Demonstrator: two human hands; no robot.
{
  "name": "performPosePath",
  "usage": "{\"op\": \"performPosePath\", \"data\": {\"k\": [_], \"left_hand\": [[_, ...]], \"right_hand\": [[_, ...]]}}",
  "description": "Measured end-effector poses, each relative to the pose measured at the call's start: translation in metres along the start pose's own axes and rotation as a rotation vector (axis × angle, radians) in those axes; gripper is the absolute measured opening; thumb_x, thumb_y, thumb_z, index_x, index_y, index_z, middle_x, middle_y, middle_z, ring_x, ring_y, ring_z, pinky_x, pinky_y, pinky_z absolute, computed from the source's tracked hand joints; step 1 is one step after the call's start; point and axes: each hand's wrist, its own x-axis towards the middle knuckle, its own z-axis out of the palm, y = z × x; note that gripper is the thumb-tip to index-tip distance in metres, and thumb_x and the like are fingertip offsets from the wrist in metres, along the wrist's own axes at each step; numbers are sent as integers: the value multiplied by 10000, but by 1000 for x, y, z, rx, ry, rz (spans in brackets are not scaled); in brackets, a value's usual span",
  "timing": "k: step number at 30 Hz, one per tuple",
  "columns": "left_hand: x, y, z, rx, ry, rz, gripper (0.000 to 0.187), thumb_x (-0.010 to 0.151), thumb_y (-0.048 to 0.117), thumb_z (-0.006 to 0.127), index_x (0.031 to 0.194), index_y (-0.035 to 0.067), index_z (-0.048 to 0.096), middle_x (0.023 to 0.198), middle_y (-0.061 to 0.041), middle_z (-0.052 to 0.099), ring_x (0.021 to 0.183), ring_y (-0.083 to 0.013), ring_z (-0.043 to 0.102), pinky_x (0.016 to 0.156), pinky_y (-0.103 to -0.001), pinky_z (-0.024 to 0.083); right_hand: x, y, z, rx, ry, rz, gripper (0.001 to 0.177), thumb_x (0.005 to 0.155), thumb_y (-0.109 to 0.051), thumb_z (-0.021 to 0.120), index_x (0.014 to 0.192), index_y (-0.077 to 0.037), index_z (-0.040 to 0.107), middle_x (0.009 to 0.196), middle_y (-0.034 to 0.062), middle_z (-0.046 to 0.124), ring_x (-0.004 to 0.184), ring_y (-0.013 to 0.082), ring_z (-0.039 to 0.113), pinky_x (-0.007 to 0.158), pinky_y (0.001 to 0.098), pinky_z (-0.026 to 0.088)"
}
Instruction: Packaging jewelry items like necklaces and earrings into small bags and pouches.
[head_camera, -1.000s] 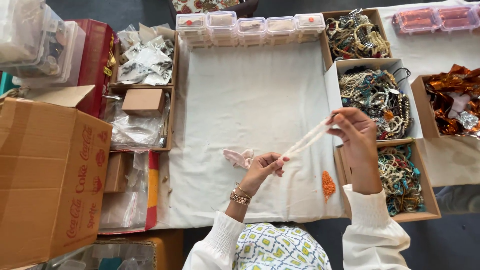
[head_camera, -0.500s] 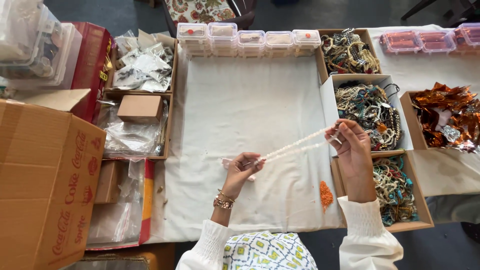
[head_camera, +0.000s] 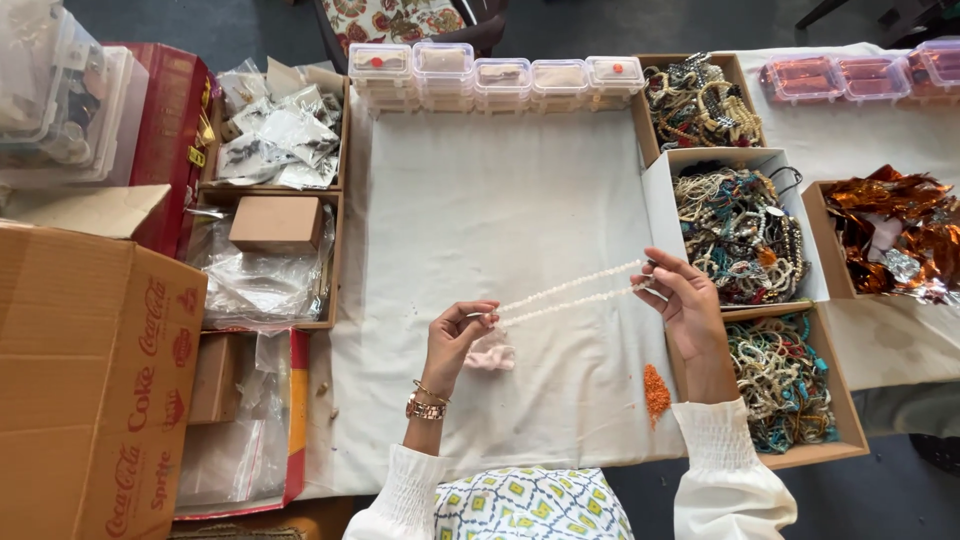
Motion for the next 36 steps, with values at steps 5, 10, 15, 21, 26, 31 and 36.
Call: {"op": "performPosePath", "data": {"k": [5,10,15,21,26,31,36], "left_hand": [[-1,-1,-6,0,-26,44,201,922,42,696,1115,2,735,1211,-102,754,1048,-133,726,969,-297,594],[-1,1,5,180,-16,19,343,837,27,807,1171,33,726,1138,-57,745,986,-94,691,862,-263,589],[0,-1,9,525,93,131,323,790,90,863,1103,77,784,1067,-35,780,913,-122,742,778,-251,637],[-11,17,17,663,160,219,265,807,142,853,1057,81,791,962,-53,811,867,-133,798,767,-251,645],[-14,21,10,700,207,225,236,818,145,845,1032,64,786,926,-52,812,826,-127,793,733,-240,628],[-13,16,0,564,224,175,200,841,108,825,1027,44,789,936,-38,811,802,-100,770,684,-227,600],[-8,9,-7,360,212,109,247,878,55,770,1125,40,780,998,-49,809,875,-67,752,755,-207,597]], "right_hand": [[1,8,0,-73,2,-20,264,961,15,611,1213,39,688,1051,132,751,1008,270,758,918,384,628],[-2,14,-3,-126,61,-43,235,948,11,687,1182,24,702,1051,125,752,1005,230,749,907,363,633],[-1,26,-17,-244,112,-107,280,900,17,748,1178,15,710,1063,86,750,966,143,732,852,285,617],[-7,23,-14,-497,108,-157,309,892,23,772,1198,54,734,1034,97,774,936,134,723,853,266,605],[1,35,-19,-475,118,-86,277,891,1,766,1162,50,735,994,102,773,907,146,733,848,281,624],[3,44,-14,-381,126,-42,258,891,-21,744,1143,9,702,1004,81,741,922,139,729,839,310,637],[-6,43,-9,-428,119,68,256,901,-42,707,1153,-14,745,1000,77,760,919,141,732,863,336,627]]}}
